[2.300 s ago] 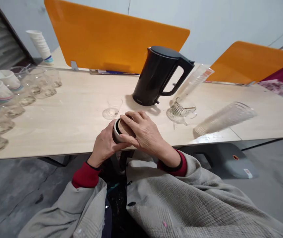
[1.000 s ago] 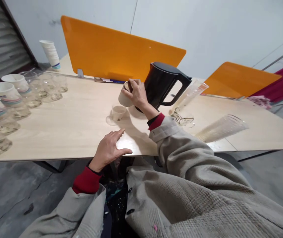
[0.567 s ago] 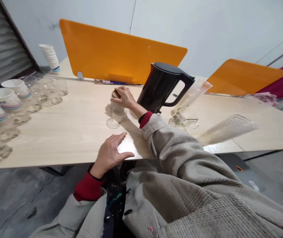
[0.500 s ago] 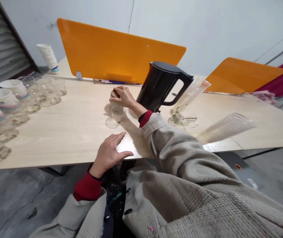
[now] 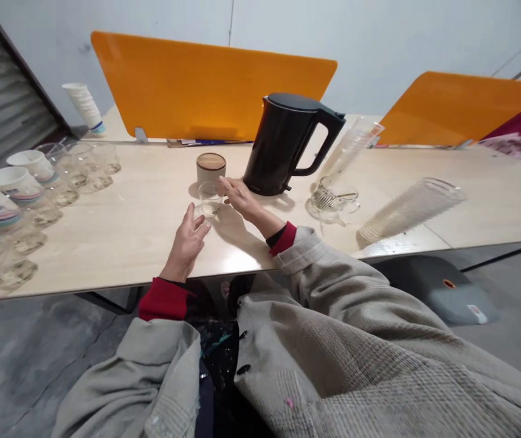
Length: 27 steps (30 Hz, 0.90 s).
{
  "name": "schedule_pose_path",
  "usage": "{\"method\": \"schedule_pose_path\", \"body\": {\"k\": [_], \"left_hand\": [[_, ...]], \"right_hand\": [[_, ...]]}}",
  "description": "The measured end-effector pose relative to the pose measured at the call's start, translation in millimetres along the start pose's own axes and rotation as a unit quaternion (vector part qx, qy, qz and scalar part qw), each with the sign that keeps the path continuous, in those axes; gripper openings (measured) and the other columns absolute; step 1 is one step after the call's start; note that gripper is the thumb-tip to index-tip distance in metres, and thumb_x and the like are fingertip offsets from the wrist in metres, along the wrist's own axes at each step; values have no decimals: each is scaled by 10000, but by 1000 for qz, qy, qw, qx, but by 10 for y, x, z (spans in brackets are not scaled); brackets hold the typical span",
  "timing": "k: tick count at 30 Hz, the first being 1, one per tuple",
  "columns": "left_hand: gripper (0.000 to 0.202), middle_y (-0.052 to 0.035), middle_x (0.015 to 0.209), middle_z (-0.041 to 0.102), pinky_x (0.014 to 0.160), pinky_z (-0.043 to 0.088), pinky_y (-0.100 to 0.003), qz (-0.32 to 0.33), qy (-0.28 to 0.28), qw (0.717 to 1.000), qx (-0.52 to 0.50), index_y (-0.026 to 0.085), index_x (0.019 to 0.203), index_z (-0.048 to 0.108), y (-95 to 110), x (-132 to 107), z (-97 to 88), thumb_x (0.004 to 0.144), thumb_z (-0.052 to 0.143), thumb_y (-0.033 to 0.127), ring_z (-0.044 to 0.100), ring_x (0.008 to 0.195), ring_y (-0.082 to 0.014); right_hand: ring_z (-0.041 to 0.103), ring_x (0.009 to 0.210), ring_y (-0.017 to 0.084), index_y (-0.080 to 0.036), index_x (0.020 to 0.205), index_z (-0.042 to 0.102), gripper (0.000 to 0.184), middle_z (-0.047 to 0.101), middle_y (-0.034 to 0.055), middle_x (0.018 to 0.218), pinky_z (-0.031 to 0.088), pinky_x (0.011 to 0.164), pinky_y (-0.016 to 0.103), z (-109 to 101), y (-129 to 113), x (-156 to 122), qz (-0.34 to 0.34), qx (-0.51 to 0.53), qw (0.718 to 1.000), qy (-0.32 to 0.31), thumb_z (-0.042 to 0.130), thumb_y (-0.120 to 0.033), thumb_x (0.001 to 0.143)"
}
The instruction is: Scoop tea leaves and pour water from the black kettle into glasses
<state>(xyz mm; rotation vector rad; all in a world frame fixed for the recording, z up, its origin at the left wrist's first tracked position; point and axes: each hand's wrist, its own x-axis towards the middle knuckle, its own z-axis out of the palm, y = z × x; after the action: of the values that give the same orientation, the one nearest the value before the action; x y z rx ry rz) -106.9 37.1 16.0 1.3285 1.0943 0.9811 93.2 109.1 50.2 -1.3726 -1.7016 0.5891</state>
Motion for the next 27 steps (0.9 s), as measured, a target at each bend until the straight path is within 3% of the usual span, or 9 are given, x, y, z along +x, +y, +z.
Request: {"method": "schedule_pose_path", "body": {"k": [3,7,11,13,15,18,20,23,27], "left_hand": [[1045,-252,1666,580,1157,587,-532,32,7,999,20,206,1799,211,-18,97,40,926,731,449,520,1607,-369],[963,-213,1679,580,1161,591,-517,57,6,998,34,239,1766,329,-85,118,49,907,720,432,537,1595,-360],[921,-230,1697,554,1107,629,-506,58,25,997,37,220,1750,350,-123,47,17,927,705,433,545,1586,-366],[900,-230,1726,517,1104,633,-487,58,28,997,40,230,1756,331,-150,19,-5,962,685,463,568,1568,-350],[889,-223,1753,482,1133,616,-477,62,34,997,41,245,1763,315,-188,12,-23,985,674,486,580,1560,-332],[902,-220,1793,421,1173,586,-480,84,51,994,39,235,1758,332,-234,34,-29,975,705,484,503,1621,-346],[902,-211,1820,376,1192,571,-485,93,55,993,42,227,1752,354,-241,57,-21,966,721,472,419,1672,-361],[904,-204,1824,371,1236,534,-497,90,54,993,54,204,1747,372,-220,92,-10,952,731,443,374,1695,-364],[896,-191,1796,431,1302,468,-510,99,37,992,69,187,1727,408,-198,122,-3,935,737,447,421,1672,-358]], "right_hand": [[716,1026,283,-238,972,700,654,767,116,1064,639,978,504,17,-27,-11,7,30,999,-37,347,-780,1067],[736,1075,296,-231,990,706,620,792,135,1111,629,1020,497,-10,-80,-31,1,5,999,-39,369,-744,1074],[744,1151,283,-224,1091,746,664,807,132,1197,589,1103,464,-77,-110,-80,-26,-32,999,-20,340,-750,1090],[715,1274,285,-217,1239,749,661,783,140,1323,549,1179,460,-200,-72,-101,-20,-45,998,41,368,-736,1092],[657,1397,296,-194,1399,699,656,722,167,1457,496,1253,490,-422,23,-124,-9,-61,987,149,399,-691,1094],[555,1524,331,-178,1569,564,667,587,207,1600,419,1303,608,-897,253,-154,-10,-102,940,325,371,-616,1104],[444,1617,361,-198,1636,474,672,485,214,1665,360,1305,702,-1222,431,-135,-3,-139,909,393,351,-592,1105],[350,1671,386,-226,1667,397,664,394,223,1713,278,1313,762,-1573,658,2,33,-145,882,447,405,-554,1090],[395,1649,357,-196,1613,420,612,432,233,1702,296,1331,696,-1728,788,278,75,-102,882,454,474,-483,1075]]}}
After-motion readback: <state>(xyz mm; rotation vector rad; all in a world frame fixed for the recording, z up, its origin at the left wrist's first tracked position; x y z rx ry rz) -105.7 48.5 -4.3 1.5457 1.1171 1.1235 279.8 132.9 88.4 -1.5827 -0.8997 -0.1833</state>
